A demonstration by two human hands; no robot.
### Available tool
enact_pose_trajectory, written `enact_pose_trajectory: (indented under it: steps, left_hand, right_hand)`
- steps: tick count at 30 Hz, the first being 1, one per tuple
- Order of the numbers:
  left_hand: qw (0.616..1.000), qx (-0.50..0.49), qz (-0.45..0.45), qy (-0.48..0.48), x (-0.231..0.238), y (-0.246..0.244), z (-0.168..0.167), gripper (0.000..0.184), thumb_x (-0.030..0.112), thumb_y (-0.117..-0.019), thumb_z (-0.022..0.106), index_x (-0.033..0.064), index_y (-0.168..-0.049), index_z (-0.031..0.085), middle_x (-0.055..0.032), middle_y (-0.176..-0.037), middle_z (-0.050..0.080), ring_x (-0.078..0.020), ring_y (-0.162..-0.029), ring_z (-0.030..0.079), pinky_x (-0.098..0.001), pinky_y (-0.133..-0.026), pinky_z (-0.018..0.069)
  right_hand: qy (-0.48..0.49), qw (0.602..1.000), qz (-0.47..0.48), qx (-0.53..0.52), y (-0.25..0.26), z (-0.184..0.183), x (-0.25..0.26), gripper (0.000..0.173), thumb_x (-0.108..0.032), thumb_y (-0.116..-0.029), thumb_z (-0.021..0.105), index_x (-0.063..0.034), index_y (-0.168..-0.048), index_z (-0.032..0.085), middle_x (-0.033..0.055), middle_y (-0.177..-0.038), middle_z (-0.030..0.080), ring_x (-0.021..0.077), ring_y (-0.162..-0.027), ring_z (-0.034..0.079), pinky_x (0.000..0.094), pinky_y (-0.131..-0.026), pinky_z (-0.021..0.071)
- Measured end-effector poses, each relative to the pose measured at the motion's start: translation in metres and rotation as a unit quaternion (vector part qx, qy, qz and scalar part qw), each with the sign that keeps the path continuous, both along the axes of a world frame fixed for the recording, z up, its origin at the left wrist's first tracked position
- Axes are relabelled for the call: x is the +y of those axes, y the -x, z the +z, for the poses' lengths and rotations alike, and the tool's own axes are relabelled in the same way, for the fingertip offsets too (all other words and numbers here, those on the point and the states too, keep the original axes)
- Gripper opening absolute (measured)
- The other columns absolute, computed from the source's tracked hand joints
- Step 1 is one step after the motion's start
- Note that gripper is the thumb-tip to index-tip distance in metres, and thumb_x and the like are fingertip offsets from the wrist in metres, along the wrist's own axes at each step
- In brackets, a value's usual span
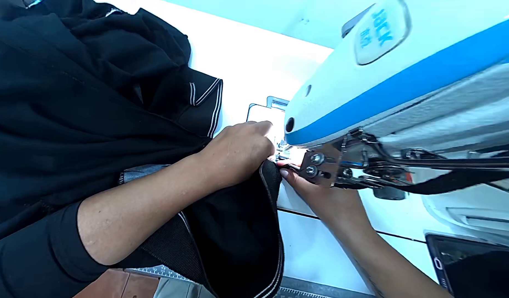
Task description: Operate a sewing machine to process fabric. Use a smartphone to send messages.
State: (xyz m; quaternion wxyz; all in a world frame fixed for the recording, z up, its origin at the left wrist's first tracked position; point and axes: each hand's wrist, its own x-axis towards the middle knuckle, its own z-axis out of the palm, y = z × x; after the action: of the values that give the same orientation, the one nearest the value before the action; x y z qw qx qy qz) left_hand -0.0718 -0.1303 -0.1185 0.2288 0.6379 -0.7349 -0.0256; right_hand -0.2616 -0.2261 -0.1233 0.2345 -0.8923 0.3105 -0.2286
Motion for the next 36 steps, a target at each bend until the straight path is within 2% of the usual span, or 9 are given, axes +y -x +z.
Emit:
enact_pose_trajectory:
  steps: [4, 7, 10, 13, 17, 21, 24, 27, 36]
  left_hand:
    - [0.999, -0.002, -0.006, 0.050, -0.001, -0.001, -0.002, 0.011, 0.006, -0.0842, 0.068, 0.0061, -0.074, 0.069, -0.0112, -0.083, 0.063, -0.0286, -0.082, 0.067, -0.0430, -0.064, 0.0539]
    - [0.997, 0.003, -0.001, 0.073, -0.002, -0.002, -0.002, 0.002, 0.005, -0.0811, 0.072, 0.0051, -0.082, 0.073, -0.0122, -0.088, 0.067, -0.0305, -0.086, 0.070, -0.0474, -0.071, 0.0575]
    - [0.998, -0.009, 0.011, 0.065, 0.005, -0.001, 0.005, 0.007, -0.005, -0.0802, 0.070, -0.0007, -0.086, 0.074, -0.0192, -0.089, 0.069, -0.0383, -0.088, 0.070, -0.0550, -0.077, 0.0568]
    - [0.997, -0.073, 0.013, 0.000, 0.031, 0.009, 0.035, 0.018, -0.003, -0.0873, 0.057, -0.0032, -0.095, 0.074, -0.0254, -0.107, 0.069, -0.0464, -0.103, 0.067, -0.0644, -0.087, 0.0538]
    - [0.985, 0.069, -0.130, -0.087, 0.062, 0.106, 0.090, 0.028, 0.009, -0.1042, 0.048, -0.0053, -0.113, 0.071, -0.0259, -0.112, 0.071, -0.0365, -0.108, 0.068, -0.0488, -0.095, 0.0525]
    - [0.980, 0.057, -0.190, 0.029, -0.014, 0.198, 0.038, 0.029, 0.021, -0.0999, 0.054, 0.0071, -0.112, 0.075, -0.0104, -0.113, 0.074, -0.0241, -0.109, 0.070, -0.0401, -0.094, 0.0571]
    - [0.984, 0.014, -0.177, 0.022, -0.081, 0.231, 0.012, 0.047, 0.034, -0.0947, 0.066, -0.0011, -0.126, 0.068, -0.0193, -0.128, 0.067, -0.0347, -0.121, 0.065, -0.0506, -0.099, 0.0543]
    - [0.991, 0.002, -0.134, 0.007, -0.113, 0.247, -0.003, 0.074, 0.053, -0.0838, 0.076, -0.0055, -0.128, 0.063, -0.0234, -0.130, 0.066, -0.0405, -0.122, 0.063, -0.0542, -0.100, 0.0527]
    - [0.995, 0.050, -0.071, 0.044, -0.113, 0.256, -0.012, 0.066, 0.048, -0.0720, 0.081, -0.0021, -0.112, 0.065, -0.0170, -0.111, 0.071, -0.0320, -0.103, 0.067, -0.0465, -0.085, 0.0559]
  right_hand:
    - [-0.035, 0.999, -0.001, -0.002, 0.000, -0.008, -0.006, 0.024, -0.027, -0.0831, 0.081, -0.0105, -0.100, 0.075, 0.0051, -0.092, 0.073, 0.0166, -0.087, 0.070, 0.0428, -0.077, 0.0554]
    - [-0.050, 0.998, 0.019, -0.010, -0.002, -0.007, -0.007, 0.020, -0.023, -0.0856, 0.079, -0.0075, -0.097, 0.077, 0.0095, -0.090, 0.073, 0.0233, -0.086, 0.071, 0.0506, -0.076, 0.0559]
    - [-0.069, 0.992, 0.066, -0.087, 0.002, -0.005, -0.003, 0.019, -0.015, -0.0859, 0.077, 0.0014, -0.096, 0.074, 0.0134, -0.089, 0.071, 0.0228, -0.076, 0.068, 0.0437, -0.071, 0.0563]
    - [-0.182, 0.976, 0.097, -0.070, 0.045, 0.018, 0.006, 0.040, -0.013, -0.0922, 0.074, 0.0031, -0.127, 0.065, 0.0192, -0.122, 0.065, 0.0248, -0.097, 0.067, 0.0398, -0.083, 0.0573]
    - [-0.092, 0.939, -0.054, -0.326, 0.139, -0.022, 0.048, 0.026, -0.013, -0.0974, 0.064, -0.0075, -0.122, 0.067, 0.0056, -0.113, 0.069, 0.0106, -0.097, 0.068, 0.0286, -0.082, 0.0600]
    - [-0.216, 0.843, -0.286, -0.401, 0.219, -0.041, 0.051, 0.053, -0.021, -0.1042, 0.051, -0.0082, -0.153, 0.038, -0.0061, -0.087, 0.068, 0.0017, -0.066, 0.063, 0.0202, -0.059, 0.0552]
    - [-0.322, 0.825, -0.295, -0.359, 0.251, -0.031, 0.028, 0.064, -0.016, -0.1051, 0.042, -0.0041, -0.162, 0.015, -0.0027, -0.075, 0.068, 0.0019, -0.051, 0.057, 0.0178, -0.048, 0.0492]
    - [-0.379, 0.817, -0.266, -0.344, 0.258, -0.024, 0.015, 0.065, -0.013, -0.1066, 0.043, -0.0061, -0.164, 0.012, -0.0007, -0.070, 0.068, 0.0030, -0.048, 0.055, 0.0181, -0.046, 0.0467]
    - [-0.458, 0.747, -0.178, -0.448, 0.252, -0.034, 0.014, 0.074, -0.011, -0.1046, 0.046, -0.0215, -0.165, 0.005, -0.0002, -0.081, 0.076, 0.0010, -0.049, 0.059, 0.0149, -0.049, 0.0491]
